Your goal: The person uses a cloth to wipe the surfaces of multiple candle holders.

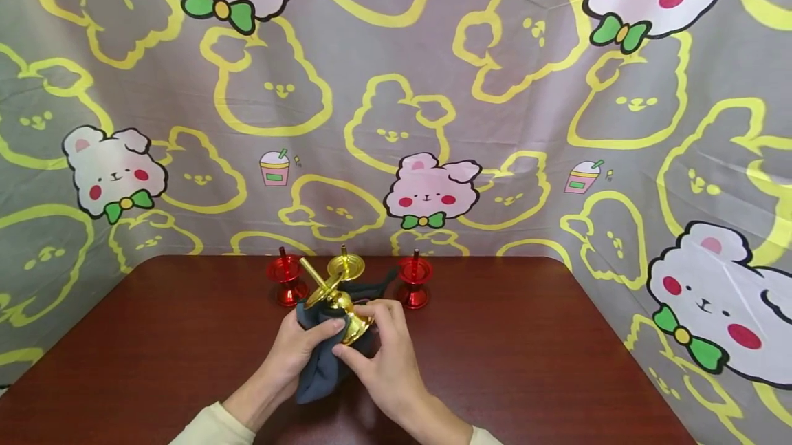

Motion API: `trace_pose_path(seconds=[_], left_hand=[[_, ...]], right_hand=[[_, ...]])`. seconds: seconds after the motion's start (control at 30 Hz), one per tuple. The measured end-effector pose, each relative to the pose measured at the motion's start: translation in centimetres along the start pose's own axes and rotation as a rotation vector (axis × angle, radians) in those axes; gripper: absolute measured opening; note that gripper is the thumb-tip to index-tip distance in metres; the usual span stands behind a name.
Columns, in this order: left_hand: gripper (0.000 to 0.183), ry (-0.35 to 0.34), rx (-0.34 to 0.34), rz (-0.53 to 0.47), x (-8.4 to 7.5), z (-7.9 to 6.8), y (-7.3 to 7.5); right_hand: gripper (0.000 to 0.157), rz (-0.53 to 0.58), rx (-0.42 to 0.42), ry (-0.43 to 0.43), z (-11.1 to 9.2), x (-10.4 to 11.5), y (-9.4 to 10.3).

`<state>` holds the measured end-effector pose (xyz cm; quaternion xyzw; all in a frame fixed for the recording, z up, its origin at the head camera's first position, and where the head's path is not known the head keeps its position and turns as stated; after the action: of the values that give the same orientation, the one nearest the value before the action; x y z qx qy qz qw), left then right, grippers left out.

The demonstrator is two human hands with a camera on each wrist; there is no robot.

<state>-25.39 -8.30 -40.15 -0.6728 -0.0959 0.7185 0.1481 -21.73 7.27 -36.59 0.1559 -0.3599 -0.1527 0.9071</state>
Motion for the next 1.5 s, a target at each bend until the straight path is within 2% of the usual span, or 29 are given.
trace_pose_path(seconds=[0.1,0.23,0.3,0.37,0.43,0.53,0.77,0.87,0.93,1.1,1.13,1.33,1.5], left_hand=[[0.044,-0.011,-0.012,0.000,-0.4,-0.1,0.3],[0.041,-0.017,-0.008,-0.016,-0.9,-0.3,0.6],[0.041,-0.017,0.012,-0.029,-1.0,-0.3,0.7],[0.039,-0.014,0.036,-0.044,-1.0,-0.3,0.6],[0.037,-0.012,0.053,-0.049,-1.0,-0.4,0.5],[0.033,-0.015,0.068,-0.052,-1.0,-0.4,0.4],[0.034,-0.033,0.066,-0.024,-1.4,-0.4,0.4],[0.035,-0.036,0.050,-0.013,-1.3,-0.4,0.6],[0.035,-0.035,0.032,-0.016,-1.1,-0.4,0.7],[0.034,-0.018,-0.013,-0.042,-0.6,-0.3,1.1],[0.034,-0.016,-0.019,-0.043,-0.5,-0.3,1.2],[0.032,-0.021,-0.067,-0.028,-0.4,-0.3,1.4],[0.034,-0.039,-0.125,-0.009,-0.3,-0.3,1.2]], right_hand=[[0.050,0.165,0.050,-0.153,-0.1,-0.6,0.1],[0.042,0.520,0.119,-0.539,-0.5,-2.2,-0.3],[0.045,0.711,0.197,-0.701,-0.8,-2.7,-0.9],[0.054,0.868,0.309,-0.810,-1.2,-2.8,-1.6],[0.059,0.982,0.407,-0.857,-1.6,-2.5,-2.1],[0.061,1.084,0.459,-0.866,-1.8,-2.2,-2.4],[0.051,1.197,0.424,-0.830,-1.5,-1.8,-2.7],[0.045,1.205,0.404,-0.806,-1.2,-1.8,-2.6],[0.035,1.195,0.386,-0.792,-1.1,-1.8,-2.6],[0.011,1.084,0.331,-0.756,-1.1,-2.0,-2.9],[0.013,1.051,0.317,-0.748,-1.1,-2.0,-3.0],[0.045,0.855,0.223,-0.683,-0.8,-2.0,-3.2],[0.051,0.627,0.152,-0.588,-0.4,-1.9,-3.0]])
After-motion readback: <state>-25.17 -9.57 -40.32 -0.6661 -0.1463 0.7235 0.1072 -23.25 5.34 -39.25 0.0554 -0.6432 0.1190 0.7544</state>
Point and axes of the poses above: each hand's wrist, its own z-axis towards the middle knuckle, its own y-axis out of the back of the hand, x = y × z, the point moved 6 cm from there along z, towards the middle knuckle, and after that the axes turned 5 degrees about -z, right-handed, at the moved point
